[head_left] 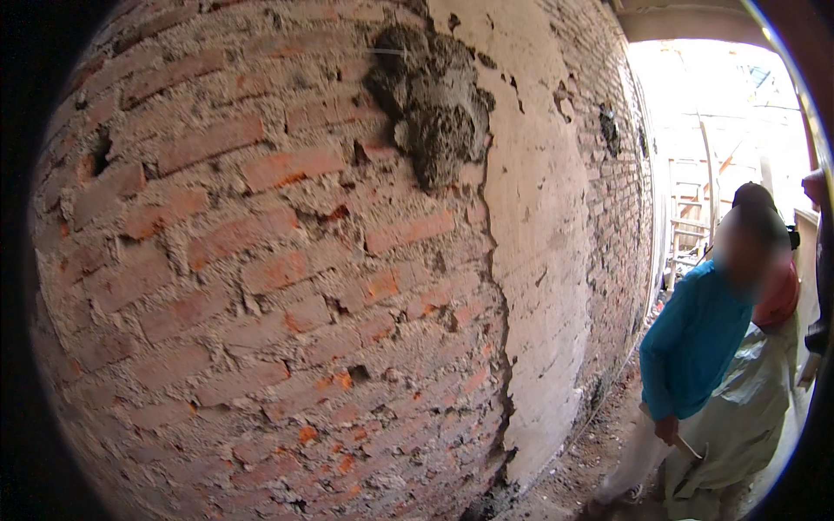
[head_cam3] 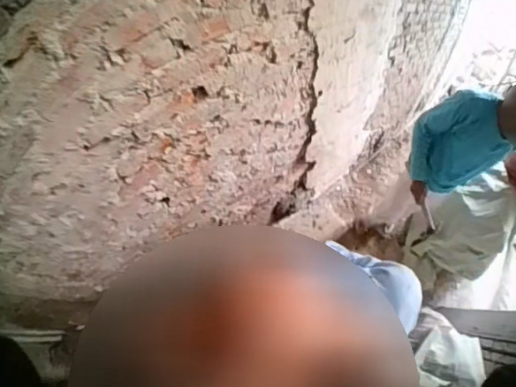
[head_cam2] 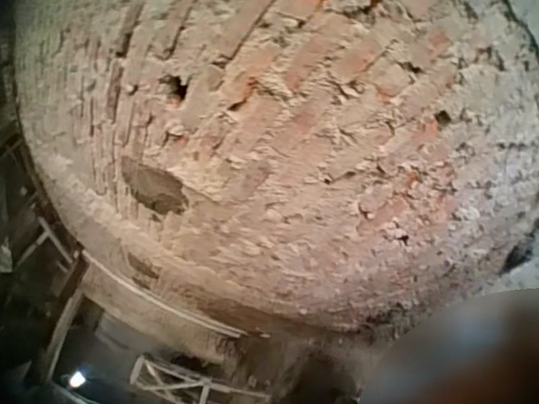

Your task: The person walks through a construction area, sits on the floor, and uses a hammer and nail to repair a damaged section of a brick wall. They drive a nail into the wall and then use the hammer to tap and secure the repair.

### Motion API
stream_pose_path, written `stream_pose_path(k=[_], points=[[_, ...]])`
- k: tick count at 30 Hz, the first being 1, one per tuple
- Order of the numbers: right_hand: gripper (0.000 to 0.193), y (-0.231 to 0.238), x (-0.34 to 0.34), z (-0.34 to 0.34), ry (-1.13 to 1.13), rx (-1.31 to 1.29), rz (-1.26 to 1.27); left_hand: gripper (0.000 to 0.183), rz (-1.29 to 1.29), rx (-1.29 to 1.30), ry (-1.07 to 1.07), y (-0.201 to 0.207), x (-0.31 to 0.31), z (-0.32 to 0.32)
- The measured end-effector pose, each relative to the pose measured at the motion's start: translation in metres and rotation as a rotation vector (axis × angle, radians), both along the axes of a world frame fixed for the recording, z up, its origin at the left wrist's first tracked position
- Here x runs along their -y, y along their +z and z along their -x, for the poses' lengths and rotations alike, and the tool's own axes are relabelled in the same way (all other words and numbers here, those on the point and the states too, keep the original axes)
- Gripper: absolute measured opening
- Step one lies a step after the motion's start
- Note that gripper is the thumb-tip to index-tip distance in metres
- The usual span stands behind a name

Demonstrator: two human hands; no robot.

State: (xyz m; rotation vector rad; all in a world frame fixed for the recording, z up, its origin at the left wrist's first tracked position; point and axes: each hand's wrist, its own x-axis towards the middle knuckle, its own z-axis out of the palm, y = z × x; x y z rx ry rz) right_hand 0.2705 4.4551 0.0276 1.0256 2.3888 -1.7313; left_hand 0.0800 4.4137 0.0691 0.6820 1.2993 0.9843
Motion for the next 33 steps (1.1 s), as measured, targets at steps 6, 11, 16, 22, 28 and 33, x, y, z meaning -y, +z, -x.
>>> stream_pose_path(k=[6, 11, 16, 22, 28, 33], points=[[0.028, 0.082, -0.007, 0.047, -0.261, -0.05, 0.193, 0.019, -0.105, 0.029, 0.12, 0.015, -0.002, 0.026], [0.025, 0.128, -0.032, 0.068, -0.294, -0.201, 0.222, 0.02, -0.172, 0.046, 0.232, 0.016, -0.001, 0.038], [0.022, 0.197, -0.067, 0.067, -0.256, -0.411, 0.081, 0.017, -0.286, 0.021, 0.566, 0.079, -0.029, 0.02], [0.019, 0.294, -0.08, 0.07, -0.519, -0.804, 0.066, 0.009, -0.523, -0.127, 0.651, 0.19, -0.054, 0.014], [0.018, 0.317, -0.077, 0.067, -0.599, -1.033, 0.027, 0.013, -0.769, -0.033, 0.433, 0.22, -0.073, 0.005], [0.022, 0.346, -0.087, 0.053, -0.559, -1.105, 0.163, 0.012, -0.853, -0.428, 0.302, 0.277, -0.077, -0.004]])
